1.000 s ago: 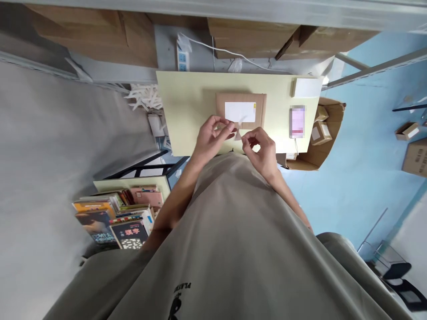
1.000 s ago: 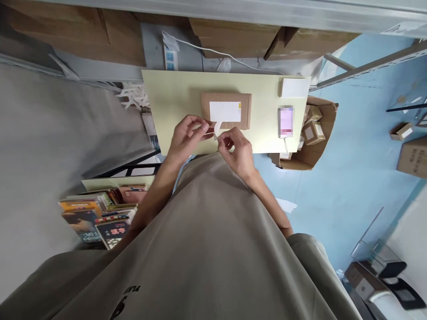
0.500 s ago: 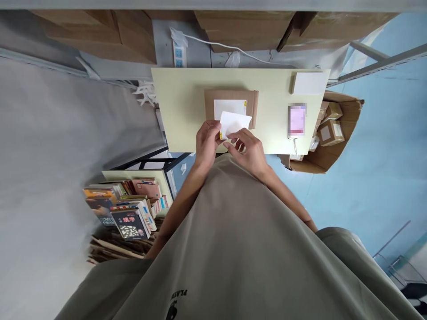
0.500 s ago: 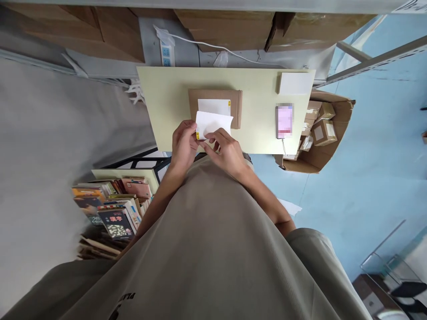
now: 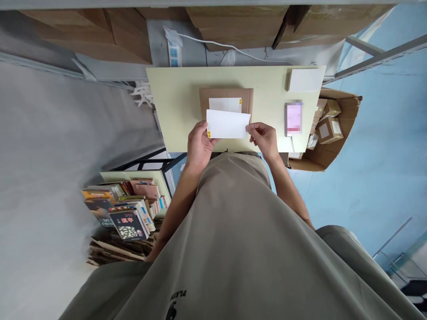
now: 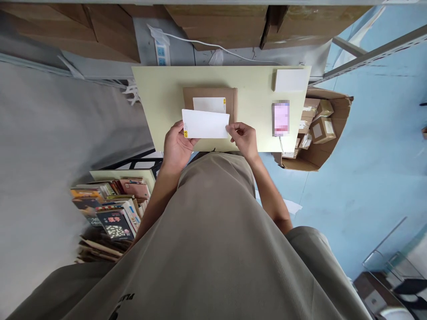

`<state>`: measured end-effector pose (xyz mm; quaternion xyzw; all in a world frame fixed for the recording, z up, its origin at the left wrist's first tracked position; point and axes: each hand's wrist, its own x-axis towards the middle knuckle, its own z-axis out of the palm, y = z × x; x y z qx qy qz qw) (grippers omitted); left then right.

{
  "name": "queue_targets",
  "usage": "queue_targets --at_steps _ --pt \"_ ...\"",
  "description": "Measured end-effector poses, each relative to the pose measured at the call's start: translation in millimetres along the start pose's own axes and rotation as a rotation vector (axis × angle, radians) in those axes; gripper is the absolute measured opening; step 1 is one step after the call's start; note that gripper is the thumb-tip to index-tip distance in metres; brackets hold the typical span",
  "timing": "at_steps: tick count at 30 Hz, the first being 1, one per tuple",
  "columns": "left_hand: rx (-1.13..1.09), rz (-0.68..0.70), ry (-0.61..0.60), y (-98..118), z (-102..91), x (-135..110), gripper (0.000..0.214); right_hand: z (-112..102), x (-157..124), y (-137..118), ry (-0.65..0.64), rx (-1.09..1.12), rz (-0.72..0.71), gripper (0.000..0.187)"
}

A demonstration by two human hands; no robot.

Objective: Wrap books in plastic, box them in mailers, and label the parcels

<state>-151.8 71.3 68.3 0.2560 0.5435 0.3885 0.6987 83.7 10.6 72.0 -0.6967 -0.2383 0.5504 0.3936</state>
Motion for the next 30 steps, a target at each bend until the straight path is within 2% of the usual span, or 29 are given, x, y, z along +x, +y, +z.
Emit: queue_targets --at_steps 6,9,13,18,22,26,30 --pt "0.12 0.0 0.044 -8.3 -14.1 12.0 0.053 4.9 1.9 2.4 -0.002 -0.035 -0.078 0.059" --pt "0.187 -0.005 0.047 -19.5 -26.1 28.8 0.056 9.8 11.8 2.3 0.004 -0.107 -0.092 0.058" --pt "0.293 0.031 0.053 -35.4 -35.6 59.8 0.059 18.9 39.3 3.7 0.022 -0.217 -0.097 0.054" --pt "0.368 0.08 0.118 -47.2 -27.9 103.4 0.059 27.1 82.3 6.0 0.083 -0.48 -0.078 0.038" --pt "0.409 0.07 0.162 -53.0 -21.1 131.5 0.053 31.9 104.9 9.2 0.105 -0.641 0.021 0.026" --pt "0.448 0.058 0.197 -58.8 -23.1 146.5 0.046 38.7 114.3 18.2 0.108 -0.7 0.047 0.024" --pt "0.444 0.07 0.232 -64.1 -26.2 150.4 0.041 44.3 117.1 26.8 0.139 -0.732 0.038 0.027"
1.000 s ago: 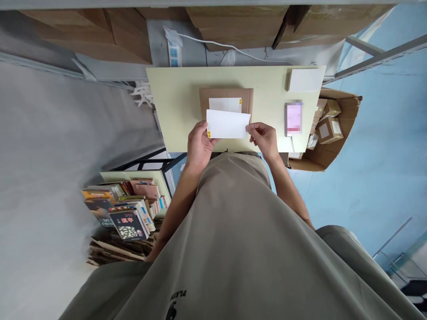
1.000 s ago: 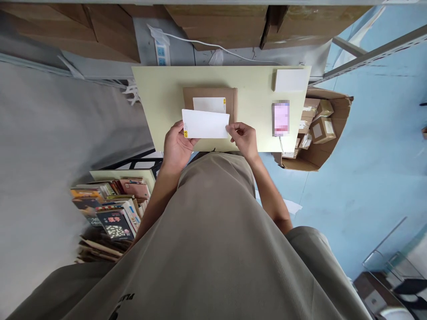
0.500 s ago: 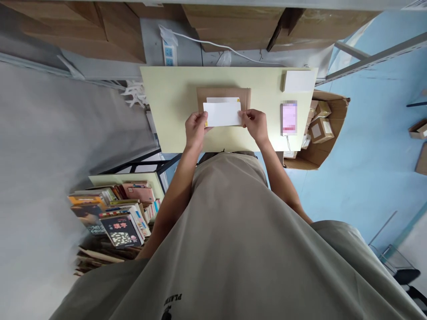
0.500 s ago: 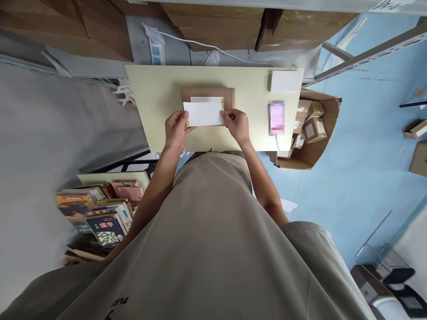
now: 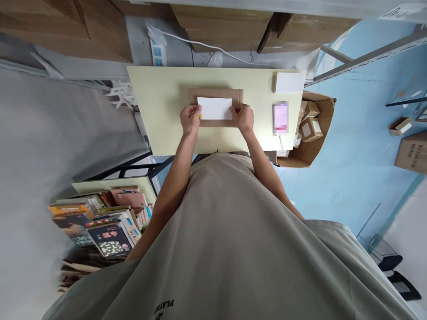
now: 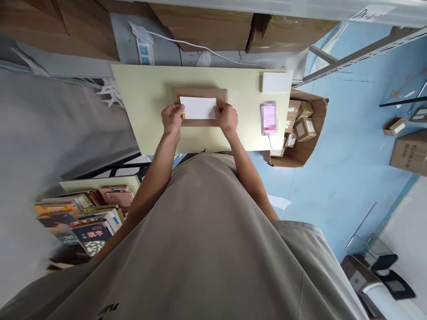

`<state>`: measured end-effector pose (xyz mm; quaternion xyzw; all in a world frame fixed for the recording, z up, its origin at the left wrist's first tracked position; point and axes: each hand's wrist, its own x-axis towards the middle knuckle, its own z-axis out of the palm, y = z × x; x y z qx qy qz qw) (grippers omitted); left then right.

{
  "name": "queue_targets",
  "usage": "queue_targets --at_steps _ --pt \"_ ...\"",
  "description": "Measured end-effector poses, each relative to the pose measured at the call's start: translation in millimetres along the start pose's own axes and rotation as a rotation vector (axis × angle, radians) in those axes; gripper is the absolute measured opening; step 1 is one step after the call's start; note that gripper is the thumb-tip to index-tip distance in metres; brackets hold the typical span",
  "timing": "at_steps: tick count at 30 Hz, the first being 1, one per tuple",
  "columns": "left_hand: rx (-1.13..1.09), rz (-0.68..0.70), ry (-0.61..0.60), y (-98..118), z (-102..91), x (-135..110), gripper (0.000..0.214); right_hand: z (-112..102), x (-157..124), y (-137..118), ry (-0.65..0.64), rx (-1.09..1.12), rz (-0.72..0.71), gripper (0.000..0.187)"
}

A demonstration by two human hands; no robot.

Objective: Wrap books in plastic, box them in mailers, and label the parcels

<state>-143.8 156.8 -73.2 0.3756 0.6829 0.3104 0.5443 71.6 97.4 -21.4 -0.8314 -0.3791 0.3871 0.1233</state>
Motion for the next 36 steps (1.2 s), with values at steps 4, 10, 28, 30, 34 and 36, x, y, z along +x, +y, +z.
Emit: queue_targets --at_steps 4,10,28,30,34,36 --pt "0.041 0.036 0.017 -4.7 2.3 1.0 0.037 1.5 -0.9 -2.0 0.006 -0.017 0.018 0.028" --pt "0.079 0.098 0.008 -13.0 3.6 7.1 0.039 -6.0 -5.7 -15.3 -0.028 -0.079 0.065 0.03" --pt "0.091 0.063 0.021 -6.1 8.2 4.5 0.022 -18.9 4.3 -33.7 -0.131 -0.172 -0.039 0.004" --pt "0.091 0.049 0.023 -5.6 9.3 3.8 0.017 -17.3 15.0 -40.4 -0.082 -0.152 -0.033 0.01" --pt "0.066 0.053 0.029 -5.8 11.8 1.7 0.015 -5.9 14.3 -48.6 -0.025 -0.157 -0.043 0.013" --pt "0.065 0.065 0.024 -6.2 12.6 0.4 0.015 2.9 5.5 -51.7 -0.091 -0.186 -0.077 0.01"
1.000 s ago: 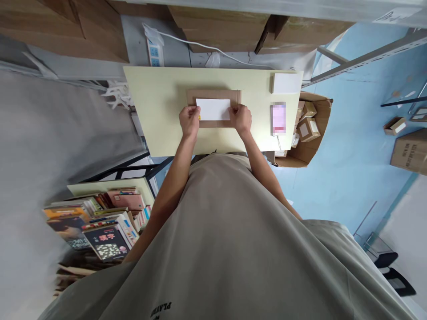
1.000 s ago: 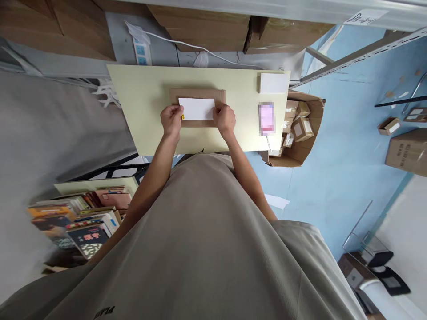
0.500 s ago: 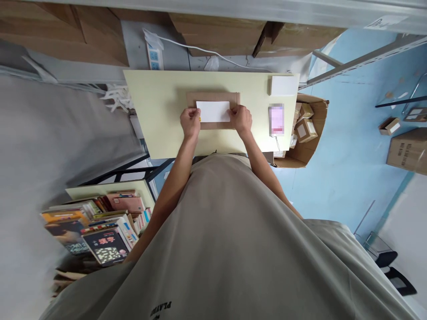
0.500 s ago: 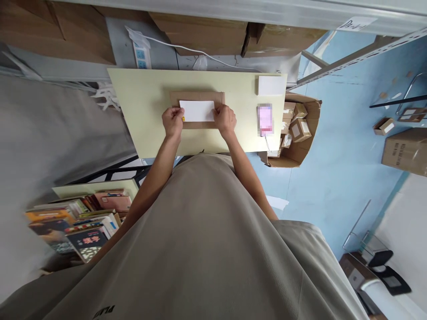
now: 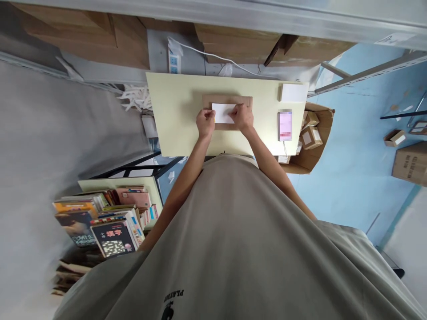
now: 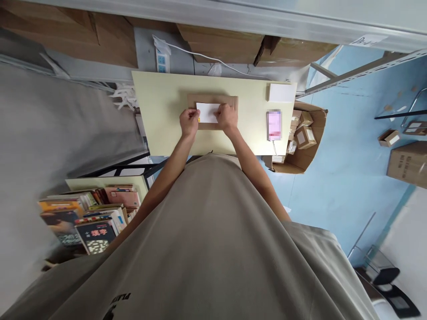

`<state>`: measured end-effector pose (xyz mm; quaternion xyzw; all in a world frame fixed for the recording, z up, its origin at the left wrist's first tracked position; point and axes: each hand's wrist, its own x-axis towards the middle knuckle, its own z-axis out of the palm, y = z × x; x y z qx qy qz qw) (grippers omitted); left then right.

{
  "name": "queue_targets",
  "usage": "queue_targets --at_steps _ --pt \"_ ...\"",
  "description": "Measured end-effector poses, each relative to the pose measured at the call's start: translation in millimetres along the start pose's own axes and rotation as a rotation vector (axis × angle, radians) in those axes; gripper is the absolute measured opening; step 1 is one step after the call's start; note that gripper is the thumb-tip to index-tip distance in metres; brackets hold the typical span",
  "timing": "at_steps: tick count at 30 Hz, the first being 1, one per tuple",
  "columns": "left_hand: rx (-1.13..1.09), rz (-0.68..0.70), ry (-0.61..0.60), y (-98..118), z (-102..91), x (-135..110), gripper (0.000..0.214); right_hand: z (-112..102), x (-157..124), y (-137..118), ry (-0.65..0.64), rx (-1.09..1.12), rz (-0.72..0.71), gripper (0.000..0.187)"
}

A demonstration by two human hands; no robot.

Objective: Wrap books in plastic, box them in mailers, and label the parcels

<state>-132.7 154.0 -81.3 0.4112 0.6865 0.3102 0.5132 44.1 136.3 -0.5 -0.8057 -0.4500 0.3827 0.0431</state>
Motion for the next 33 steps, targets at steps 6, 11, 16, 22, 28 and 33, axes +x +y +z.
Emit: queue_targets --at_steps 6,11,16,22,28,33 --pt "0.02 0.032 0.022 -1.2 3.4 -3.8 0.016 13.3 8.3 -25.5 -0.095 0.006 -0.046 0.01" --pt "0.032 0.058 0.042 -1.6 5.7 -5.5 0.017 14.3 8.2 -39.9 -0.007 0.028 -0.048 0.015" --pt "0.082 0.114 0.035 -2.4 2.3 -6.4 0.02 20.2 -14.6 -37.7 -0.106 -0.049 -0.063 0.008" --pt "0.067 0.131 0.008 -0.8 -1.4 -8.9 0.021 25.3 4.8 -51.3 0.008 -0.008 -0.028 0.016" --pt "0.094 0.112 -0.072 0.6 -13.5 -12.5 0.024 26.5 10.2 -58.8 0.004 -0.016 -0.058 0.017" --pt "0.065 0.06 -0.082 0.8 -21.1 -12.8 0.032 31.4 5.0 -48.9 -0.081 -0.033 -0.142 0.026"
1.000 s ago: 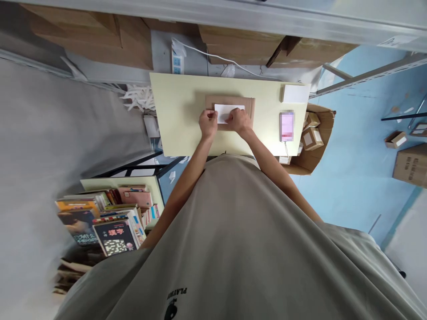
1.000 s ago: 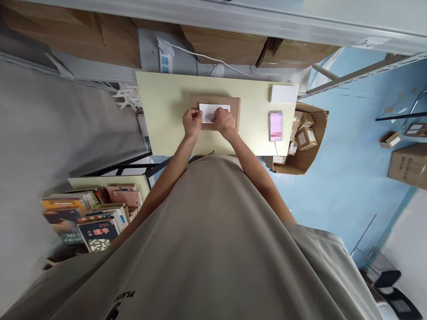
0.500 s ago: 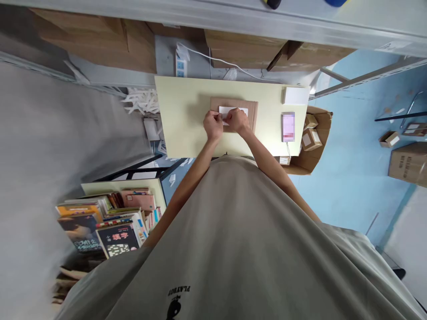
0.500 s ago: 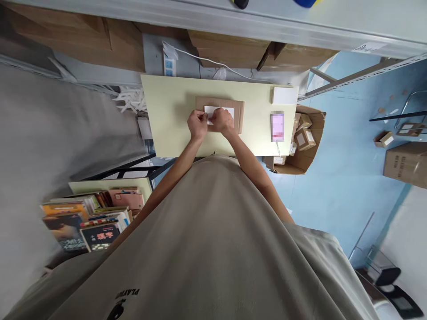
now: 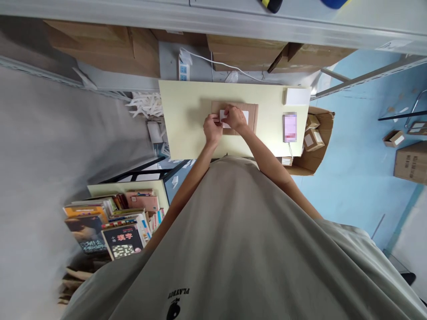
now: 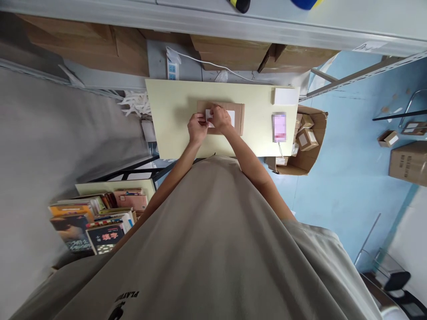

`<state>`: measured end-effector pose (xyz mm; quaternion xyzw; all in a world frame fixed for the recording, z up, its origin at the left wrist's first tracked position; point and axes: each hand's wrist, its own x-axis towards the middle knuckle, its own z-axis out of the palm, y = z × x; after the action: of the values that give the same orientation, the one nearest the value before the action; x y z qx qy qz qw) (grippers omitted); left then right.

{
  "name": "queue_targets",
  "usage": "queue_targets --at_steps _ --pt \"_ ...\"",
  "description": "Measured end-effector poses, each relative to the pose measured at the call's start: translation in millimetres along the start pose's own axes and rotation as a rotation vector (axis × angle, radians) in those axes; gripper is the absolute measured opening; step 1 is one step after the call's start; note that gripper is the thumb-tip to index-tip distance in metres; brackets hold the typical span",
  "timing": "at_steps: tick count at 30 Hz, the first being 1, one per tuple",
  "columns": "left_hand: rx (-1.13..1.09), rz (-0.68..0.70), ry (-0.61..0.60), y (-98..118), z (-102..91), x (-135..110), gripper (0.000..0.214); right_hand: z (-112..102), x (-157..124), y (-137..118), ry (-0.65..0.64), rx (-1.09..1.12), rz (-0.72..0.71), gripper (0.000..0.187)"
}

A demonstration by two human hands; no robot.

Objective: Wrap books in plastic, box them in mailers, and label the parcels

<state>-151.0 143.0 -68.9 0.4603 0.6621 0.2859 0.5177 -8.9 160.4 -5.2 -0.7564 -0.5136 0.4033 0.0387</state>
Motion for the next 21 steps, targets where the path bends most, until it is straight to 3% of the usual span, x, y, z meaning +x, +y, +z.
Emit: queue_targets --at_steps 2,5,9,12,14,17,21 --pt "-0.016 -0.001 -0.001 -0.7 -1.1 -0.4 0.035 1.6 2.8 0.5 -0.017 -0.009 0.009 0.027" --pt "-0.001 0.018 0.002 -3.7 -2.0 -0.8 0.038 2.8 9.8 -3.7 0.008 0.005 0.06 0.01" --pt "0.054 0.029 0.024 -11.5 -6.4 1.5 0.04 6.0 12.2 -7.8 0.079 0.029 0.107 0.021" --pt "0.127 0.024 0.035 -16.3 -13.8 6.2 0.044 13.1 6.9 -3.0 0.078 0.016 0.043 0.014" --pt "0.182 0.0 0.013 -17.1 -19.6 9.4 0.046 19.8 1.9 3.3 0.068 0.01 -0.046 0.012" --pt "0.237 -0.048 -0.059 -14.8 -27.7 9.8 0.05 28.4 -7.5 17.0 0.08 0.01 -0.152 0.028" --pt "0.285 -0.012 -0.071 -10.8 -34.7 -1.0 0.049 27.2 -28.5 52.5 0.136 0.063 -0.102 0.023"
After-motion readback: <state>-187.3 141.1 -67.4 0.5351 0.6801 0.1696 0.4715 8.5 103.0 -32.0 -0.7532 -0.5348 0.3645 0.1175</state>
